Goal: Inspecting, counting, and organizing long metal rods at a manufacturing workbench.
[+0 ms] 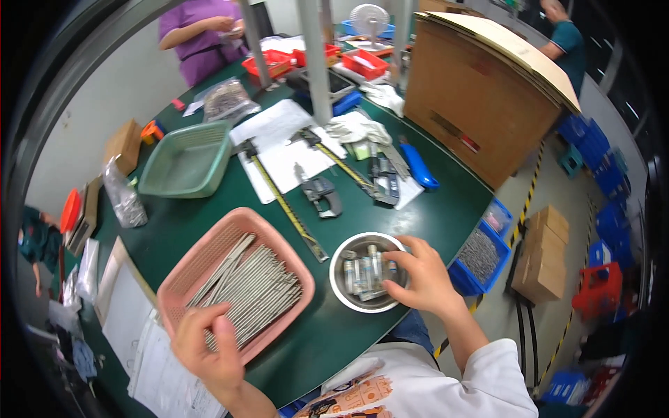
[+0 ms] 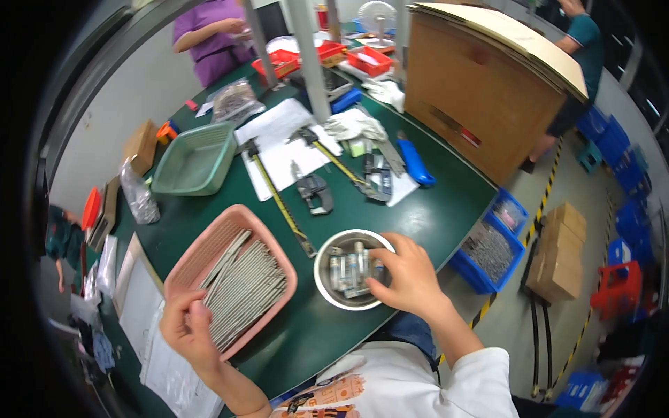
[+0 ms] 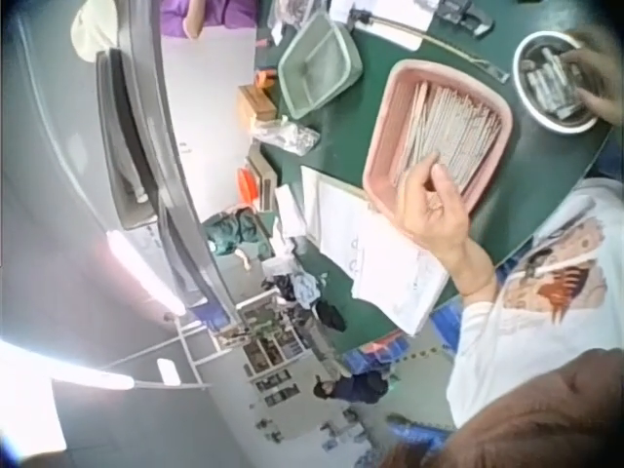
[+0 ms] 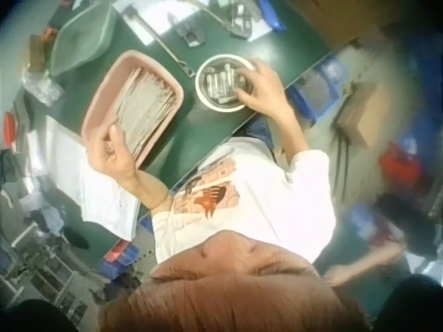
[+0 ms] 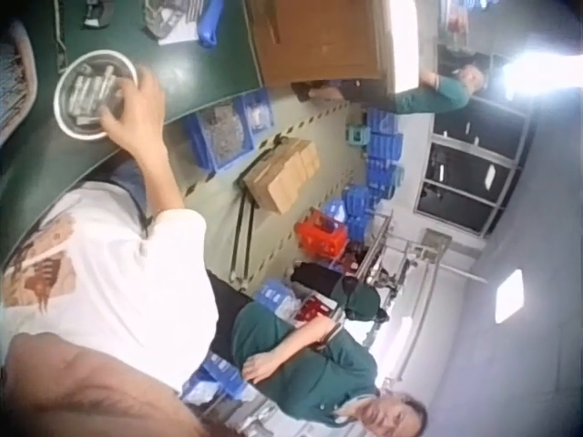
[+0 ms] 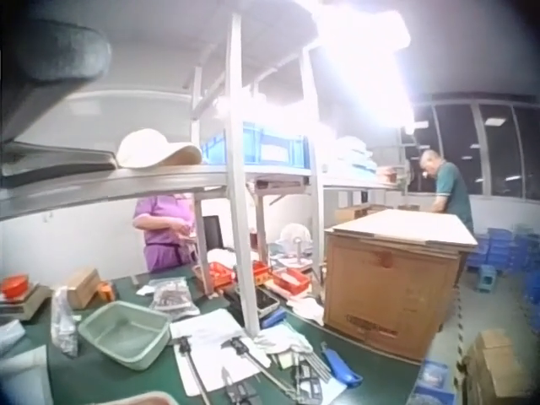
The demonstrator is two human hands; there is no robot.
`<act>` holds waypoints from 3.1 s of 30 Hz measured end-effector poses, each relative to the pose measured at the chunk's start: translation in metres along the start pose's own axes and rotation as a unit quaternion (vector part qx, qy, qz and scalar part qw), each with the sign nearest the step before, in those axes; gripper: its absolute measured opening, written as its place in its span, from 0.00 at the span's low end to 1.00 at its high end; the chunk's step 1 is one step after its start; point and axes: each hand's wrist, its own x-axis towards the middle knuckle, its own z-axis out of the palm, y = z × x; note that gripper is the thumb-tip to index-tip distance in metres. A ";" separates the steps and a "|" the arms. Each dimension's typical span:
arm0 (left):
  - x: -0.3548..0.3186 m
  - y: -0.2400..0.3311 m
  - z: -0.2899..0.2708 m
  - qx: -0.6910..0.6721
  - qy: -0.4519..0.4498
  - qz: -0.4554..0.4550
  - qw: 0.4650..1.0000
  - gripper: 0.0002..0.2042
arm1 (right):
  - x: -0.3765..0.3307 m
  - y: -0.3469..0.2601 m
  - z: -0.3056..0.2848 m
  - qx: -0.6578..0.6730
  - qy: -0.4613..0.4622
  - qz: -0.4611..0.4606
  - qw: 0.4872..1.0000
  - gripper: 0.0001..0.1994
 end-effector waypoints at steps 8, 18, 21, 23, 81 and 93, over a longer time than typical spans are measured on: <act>-0.007 0.010 -0.040 -0.034 0.026 -0.039 0.998 0.08 | -0.023 -0.001 0.004 0.052 0.065 0.028 0.996 0.20; -0.037 0.000 0.001 0.109 -0.250 -0.003 0.962 0.17 | -0.003 0.006 -0.013 -0.004 -0.045 0.037 0.998 0.17; -0.032 0.001 0.003 0.129 -0.327 0.065 0.934 0.18 | -0.001 0.022 -0.021 0.016 -0.071 0.026 0.997 0.17; -0.032 -0.002 0.008 0.138 -0.288 0.065 0.946 0.08 | 0.002 0.021 -0.024 0.010 -0.089 0.036 0.995 0.18; -0.002 -0.005 -0.033 0.062 -0.336 -0.040 0.939 0.18 | -0.016 -0.005 -0.022 0.039 0.141 0.119 0.982 0.07; -0.019 -0.001 0.038 -0.238 -0.268 -0.012 0.933 0.10 | -0.015 -0.083 0.041 0.578 0.046 0.058 0.813 0.10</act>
